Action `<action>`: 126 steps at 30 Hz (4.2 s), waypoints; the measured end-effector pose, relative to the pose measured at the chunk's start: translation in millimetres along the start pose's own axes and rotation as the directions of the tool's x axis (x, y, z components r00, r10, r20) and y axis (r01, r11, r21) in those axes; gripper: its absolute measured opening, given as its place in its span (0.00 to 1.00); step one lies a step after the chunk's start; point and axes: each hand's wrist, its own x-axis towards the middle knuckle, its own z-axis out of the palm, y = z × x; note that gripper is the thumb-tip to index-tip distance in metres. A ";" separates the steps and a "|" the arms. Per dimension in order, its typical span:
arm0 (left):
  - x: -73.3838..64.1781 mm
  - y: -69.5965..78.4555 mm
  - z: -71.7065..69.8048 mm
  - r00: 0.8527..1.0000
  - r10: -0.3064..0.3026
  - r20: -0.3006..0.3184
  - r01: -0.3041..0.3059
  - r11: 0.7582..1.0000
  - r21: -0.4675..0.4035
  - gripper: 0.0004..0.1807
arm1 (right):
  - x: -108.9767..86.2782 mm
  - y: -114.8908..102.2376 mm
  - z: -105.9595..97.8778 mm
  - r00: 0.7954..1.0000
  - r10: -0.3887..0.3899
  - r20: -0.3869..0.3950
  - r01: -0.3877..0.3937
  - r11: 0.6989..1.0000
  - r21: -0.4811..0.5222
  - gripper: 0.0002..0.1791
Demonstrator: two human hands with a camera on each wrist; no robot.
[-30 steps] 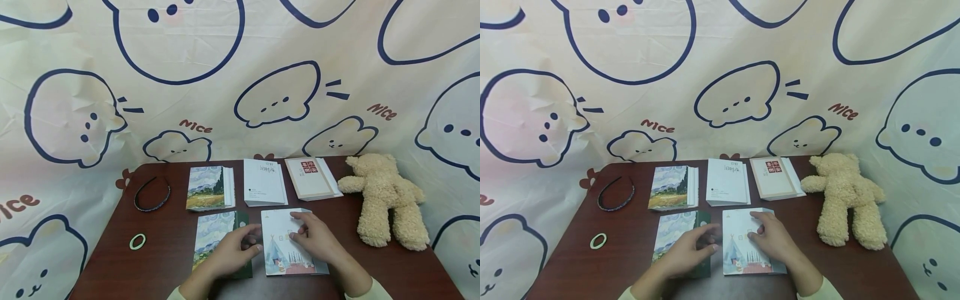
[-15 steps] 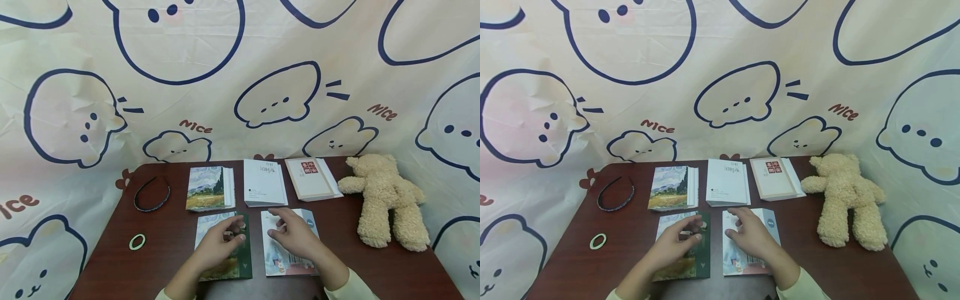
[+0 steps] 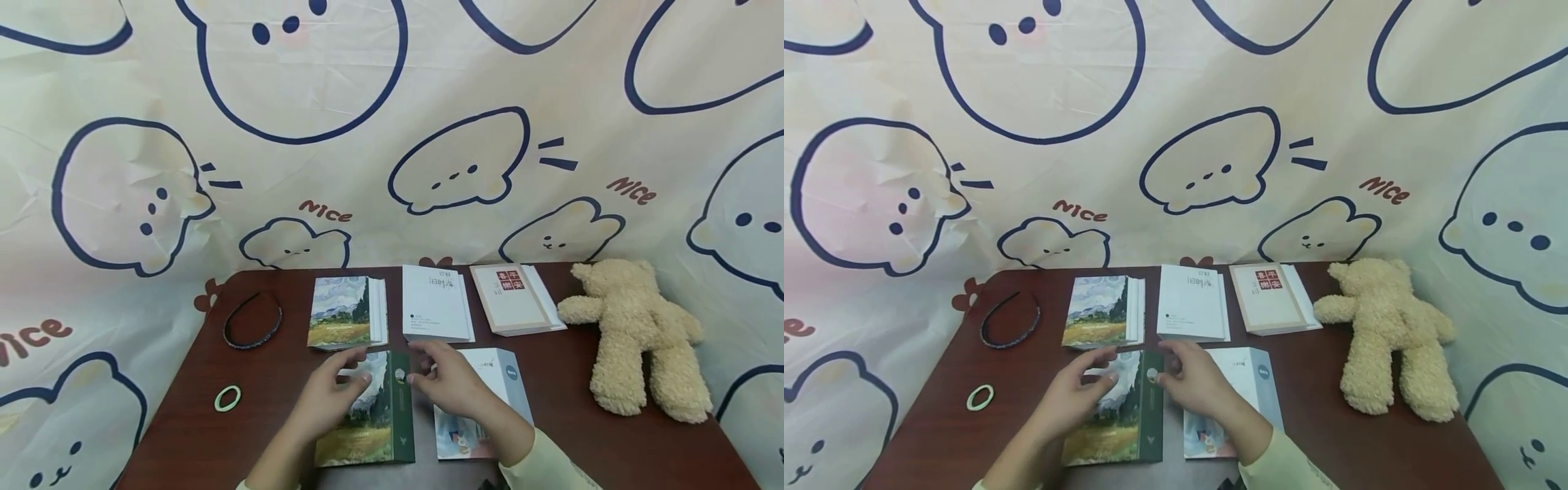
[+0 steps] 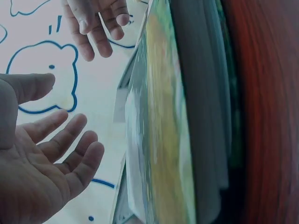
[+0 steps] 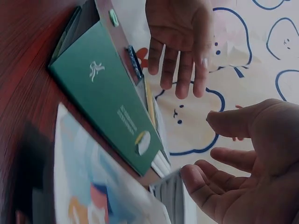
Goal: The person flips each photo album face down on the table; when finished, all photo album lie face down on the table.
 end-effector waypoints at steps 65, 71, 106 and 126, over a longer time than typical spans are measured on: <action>64.8 -69.5 -41.7 0.926 -0.316 -0.207 0.294 0.947 -0.134 0.41 | 122.6 -17.3 77.9 0.998 0.057 -0.001 -0.055 0.969 -0.241 0.35; 66.0 -71.1 -42.9 0.918 -0.337 -0.211 0.295 0.933 -0.208 0.40 | 122.9 -17.1 78.0 0.998 0.056 0.006 -0.052 0.967 -0.251 0.35; 57.4 -53.5 -66.6 0.933 -0.312 -0.177 0.231 0.900 -0.370 0.32 | 122.7 -20.0 70.7 0.999 0.037 0.036 -0.029 0.978 -0.205 0.33; 52.4 -29.8 -69.1 0.953 -0.202 -0.228 0.127 0.943 -0.306 0.33 | 122.4 -20.2 67.3 0.996 0.052 0.076 -0.048 0.997 -0.054 0.33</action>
